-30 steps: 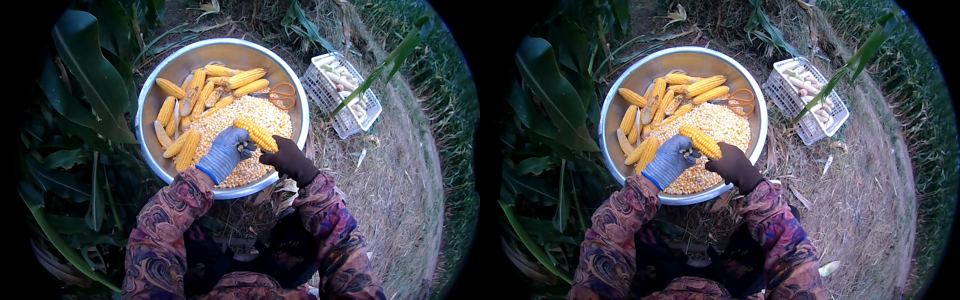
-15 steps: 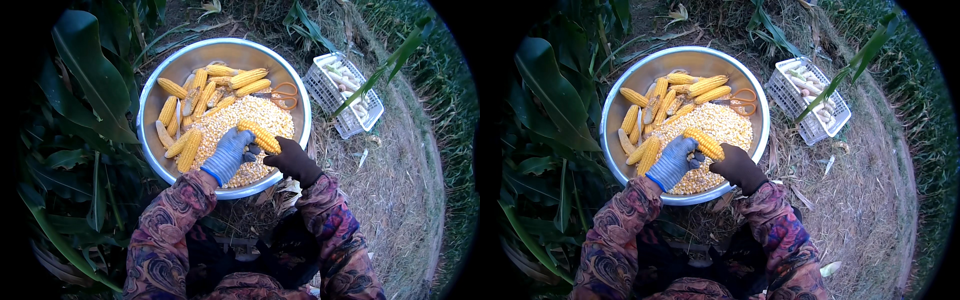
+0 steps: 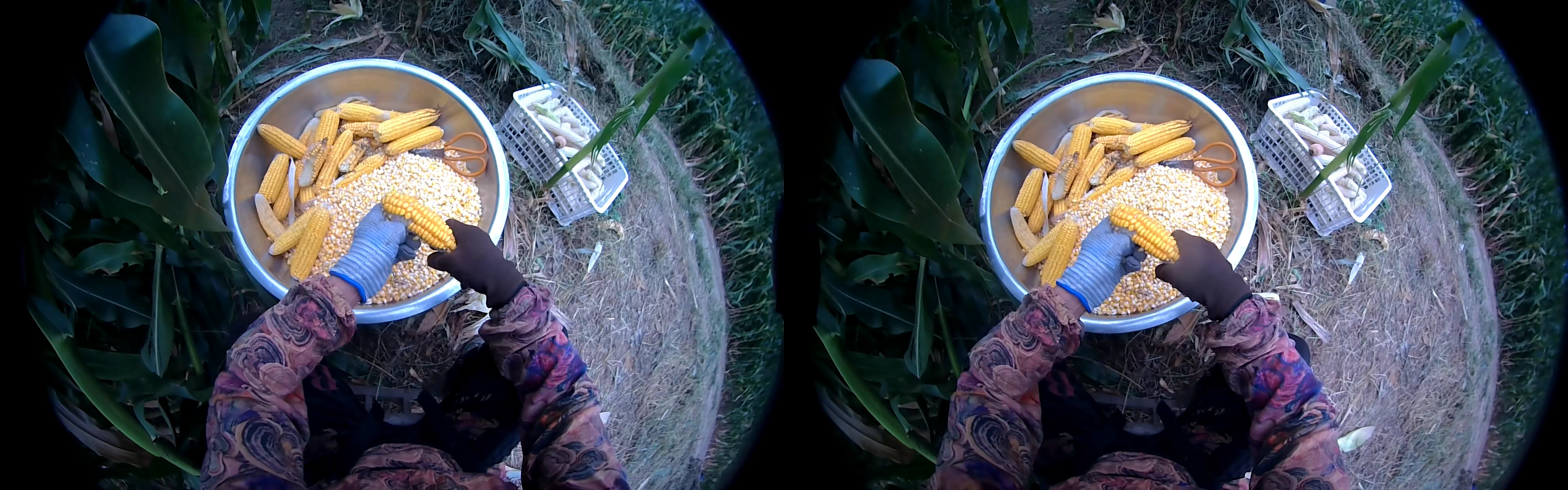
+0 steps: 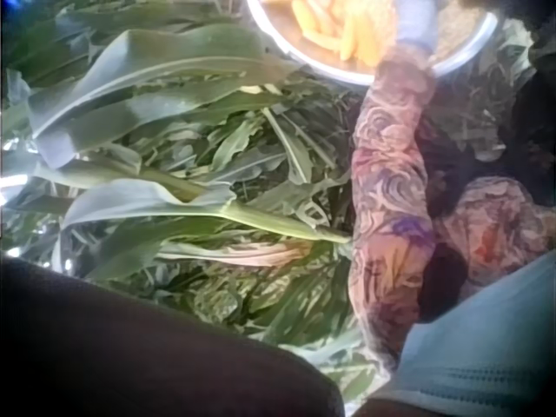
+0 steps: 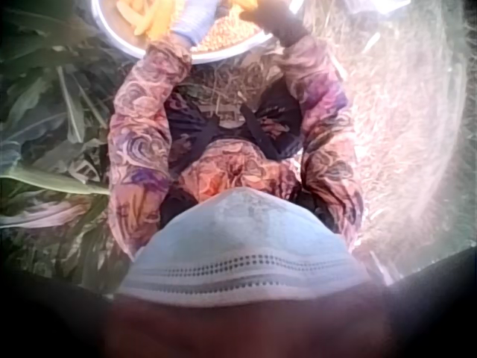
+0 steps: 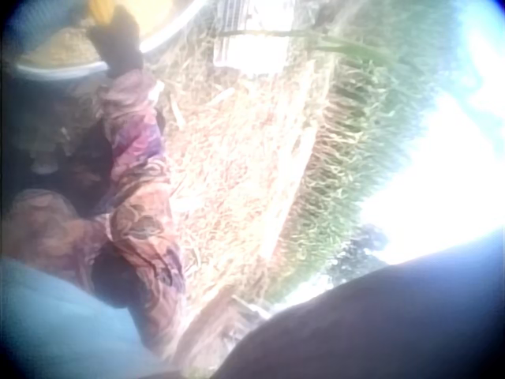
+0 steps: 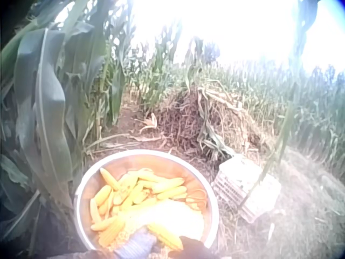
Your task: The person shucks corn cobs by hand, removing kernels into a large metal bowl. The person handles multiple cobs one at a time, rotating them to remove kernels and placing the emptied cobs back into the bowl.
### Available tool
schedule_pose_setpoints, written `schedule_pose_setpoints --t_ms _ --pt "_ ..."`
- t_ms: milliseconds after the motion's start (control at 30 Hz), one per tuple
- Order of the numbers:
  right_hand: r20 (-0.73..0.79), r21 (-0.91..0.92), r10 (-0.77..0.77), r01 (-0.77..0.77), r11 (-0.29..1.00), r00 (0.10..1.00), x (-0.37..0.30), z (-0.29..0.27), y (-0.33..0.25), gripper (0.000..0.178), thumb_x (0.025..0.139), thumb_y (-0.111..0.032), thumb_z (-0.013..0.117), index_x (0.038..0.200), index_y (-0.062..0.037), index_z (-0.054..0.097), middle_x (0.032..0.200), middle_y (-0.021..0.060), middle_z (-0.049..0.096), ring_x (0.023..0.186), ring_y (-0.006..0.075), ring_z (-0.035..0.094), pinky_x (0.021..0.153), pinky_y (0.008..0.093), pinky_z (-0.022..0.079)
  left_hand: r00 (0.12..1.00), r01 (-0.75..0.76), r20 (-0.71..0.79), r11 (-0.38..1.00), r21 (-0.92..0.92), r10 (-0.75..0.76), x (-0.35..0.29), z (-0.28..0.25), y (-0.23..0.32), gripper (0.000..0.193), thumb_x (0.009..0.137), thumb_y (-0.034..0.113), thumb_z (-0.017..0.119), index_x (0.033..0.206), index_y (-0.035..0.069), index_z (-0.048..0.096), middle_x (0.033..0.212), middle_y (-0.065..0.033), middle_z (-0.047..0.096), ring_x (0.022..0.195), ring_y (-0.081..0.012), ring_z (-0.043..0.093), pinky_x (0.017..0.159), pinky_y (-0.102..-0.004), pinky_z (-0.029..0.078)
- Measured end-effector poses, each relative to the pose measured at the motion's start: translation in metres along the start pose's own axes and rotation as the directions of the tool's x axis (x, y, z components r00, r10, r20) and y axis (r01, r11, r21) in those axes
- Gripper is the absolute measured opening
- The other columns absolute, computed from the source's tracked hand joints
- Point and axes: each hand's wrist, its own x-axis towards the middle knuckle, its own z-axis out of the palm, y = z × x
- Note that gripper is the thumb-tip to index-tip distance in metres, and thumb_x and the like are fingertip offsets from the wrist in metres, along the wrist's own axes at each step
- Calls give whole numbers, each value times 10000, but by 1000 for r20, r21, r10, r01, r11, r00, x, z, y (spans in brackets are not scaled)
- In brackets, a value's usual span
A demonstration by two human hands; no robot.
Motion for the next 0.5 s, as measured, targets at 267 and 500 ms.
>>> schedule_pose_setpoints --t_ms 267,500 --pt "-156 -230 -290 251 940 944 8 9 29 382 677 -211 686 962 -1 546 676 94 572 513 160 555 458 307 454 992 68 120 982 -176 -47 1 0 2 239 769 65 543 991 11 476 798 -80 537 629 -141 538 514 -235 472" --pt "32 83 63 -65 994 998 3 6 0 350 686 -193 686 957 -20 544 644 61 548 501 133 532 453 294 443 1000 -9 -17 1000 -20 9 -1 -2 -3 247 776 77 528 1010 26 469 838 -70 503 692 -136 530 546 -226 468"
